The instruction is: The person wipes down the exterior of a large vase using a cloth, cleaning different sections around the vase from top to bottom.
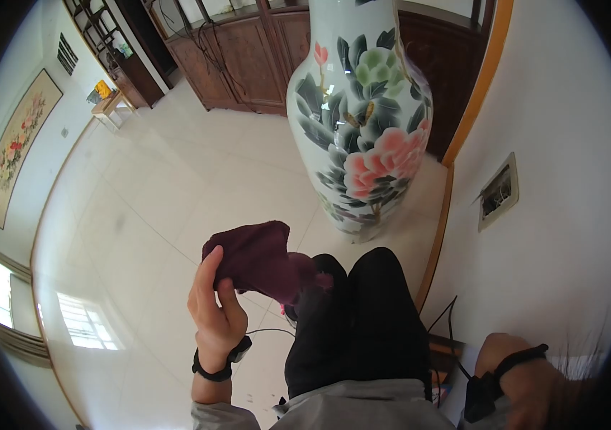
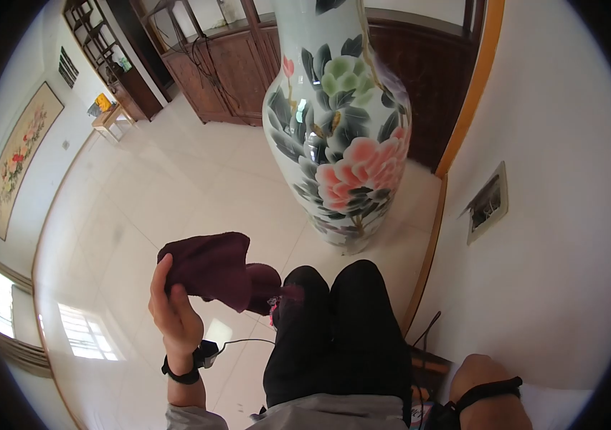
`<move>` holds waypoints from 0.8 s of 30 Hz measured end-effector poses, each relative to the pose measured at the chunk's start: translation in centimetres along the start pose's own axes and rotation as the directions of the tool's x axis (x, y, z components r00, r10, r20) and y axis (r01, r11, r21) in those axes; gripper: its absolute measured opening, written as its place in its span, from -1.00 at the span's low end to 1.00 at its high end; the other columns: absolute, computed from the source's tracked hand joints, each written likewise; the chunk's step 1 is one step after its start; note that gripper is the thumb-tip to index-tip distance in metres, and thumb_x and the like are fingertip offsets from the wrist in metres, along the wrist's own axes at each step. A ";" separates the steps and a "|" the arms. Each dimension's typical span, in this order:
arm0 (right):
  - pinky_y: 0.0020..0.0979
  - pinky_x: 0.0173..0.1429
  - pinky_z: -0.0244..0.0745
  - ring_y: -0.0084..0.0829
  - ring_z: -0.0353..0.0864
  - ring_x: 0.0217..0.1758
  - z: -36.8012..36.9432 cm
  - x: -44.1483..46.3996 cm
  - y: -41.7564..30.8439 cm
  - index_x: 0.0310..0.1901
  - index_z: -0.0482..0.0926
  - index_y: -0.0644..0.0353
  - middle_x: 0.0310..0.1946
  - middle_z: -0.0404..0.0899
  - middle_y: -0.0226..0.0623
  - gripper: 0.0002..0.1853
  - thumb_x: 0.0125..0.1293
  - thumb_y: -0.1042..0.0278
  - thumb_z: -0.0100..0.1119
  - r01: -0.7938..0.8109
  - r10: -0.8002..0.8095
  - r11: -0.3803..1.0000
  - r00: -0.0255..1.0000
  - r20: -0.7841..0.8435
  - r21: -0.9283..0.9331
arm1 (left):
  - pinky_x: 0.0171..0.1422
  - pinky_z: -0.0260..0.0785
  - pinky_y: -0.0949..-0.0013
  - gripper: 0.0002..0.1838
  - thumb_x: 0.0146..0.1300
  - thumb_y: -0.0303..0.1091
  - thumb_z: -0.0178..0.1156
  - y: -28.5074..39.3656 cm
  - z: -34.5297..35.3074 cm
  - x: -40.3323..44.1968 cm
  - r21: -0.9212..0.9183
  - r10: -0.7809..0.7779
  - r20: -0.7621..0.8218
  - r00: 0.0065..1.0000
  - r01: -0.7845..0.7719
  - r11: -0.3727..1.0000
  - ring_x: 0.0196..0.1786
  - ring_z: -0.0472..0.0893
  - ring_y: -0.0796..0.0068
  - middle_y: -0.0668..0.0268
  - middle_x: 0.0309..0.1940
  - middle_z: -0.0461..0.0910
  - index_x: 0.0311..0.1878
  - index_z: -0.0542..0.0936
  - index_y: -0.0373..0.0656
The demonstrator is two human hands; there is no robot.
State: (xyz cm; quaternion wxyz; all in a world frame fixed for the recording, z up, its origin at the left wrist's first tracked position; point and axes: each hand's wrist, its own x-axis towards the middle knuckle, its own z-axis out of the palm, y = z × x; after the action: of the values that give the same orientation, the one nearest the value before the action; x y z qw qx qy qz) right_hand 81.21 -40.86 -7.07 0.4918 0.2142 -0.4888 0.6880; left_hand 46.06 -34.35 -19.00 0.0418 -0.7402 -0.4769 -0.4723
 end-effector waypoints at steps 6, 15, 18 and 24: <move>-0.38 -0.40 0.41 -0.40 0.58 -0.49 0.5 -0.2 -0.2 -0.21 0.70 0.29 -0.44 0.60 -0.16 -0.82 0.45 0.37 0.18 0.013 -0.013 0.999 1.000 0.001 -0.035 | 0.06 0.56 0.21 -0.45 0.34 -0.76 0.03 0.9 -0.1 0.1 0.017 -0.001 0.091 0.996 -0.001 1.000 -0.02 0.70 0.02 -0.16 0.09 0.62 0.42 0.31 -0.53; -0.36 -0.35 0.45 -0.40 0.58 -0.46 -1.4 -2.2 1.1 -0.26 0.67 0.30 -0.44 0.61 -0.19 -0.86 0.38 0.40 0.23 -0.056 -0.077 0.920 0.945 -0.319 -0.389 | -0.42 0.33 0.16 -0.36 0.03 -0.87 0.03 3.5 0.8 1.9 -0.015 0.258 0.147 0.955 -0.258 0.966 -0.42 0.49 0.10 0.09 -0.37 0.51 0.28 0.46 -0.42; -0.23 -0.08 0.60 -0.22 0.69 -0.19 -6.1 -1.4 2.3 0.06 0.62 0.31 -0.17 0.69 -0.14 -0.65 0.30 0.35 0.39 -0.436 0.061 0.451 0.886 -0.460 -0.779 | -0.41 0.42 0.20 -0.29 -0.11 -0.80 0.12 4.8 2.0 3.2 -0.292 0.350 0.285 0.892 -0.267 0.918 -0.40 0.53 0.15 0.17 -0.41 0.49 0.27 0.48 -0.37; -0.20 0.15 0.59 -0.03 0.66 0.11 -9.5 0.4 7.2 0.35 0.47 0.25 0.16 0.60 -0.01 -0.41 0.34 0.25 0.39 -0.322 0.272 0.078 0.917 -0.291 -0.943 | -0.36 0.53 0.22 -0.37 0.15 -0.61 0.28 7.8 2.7 6.1 -0.400 0.456 0.479 0.750 -0.276 0.874 -0.42 0.62 0.16 0.19 -0.38 0.58 0.34 0.42 -0.28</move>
State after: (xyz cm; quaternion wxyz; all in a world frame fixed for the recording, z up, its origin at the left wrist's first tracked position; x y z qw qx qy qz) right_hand 76.47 -32.59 -14.16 0.3699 -0.2736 -0.8385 0.2920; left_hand 54.20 -33.14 -12.95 -0.1214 -0.9221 -0.2328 -0.2843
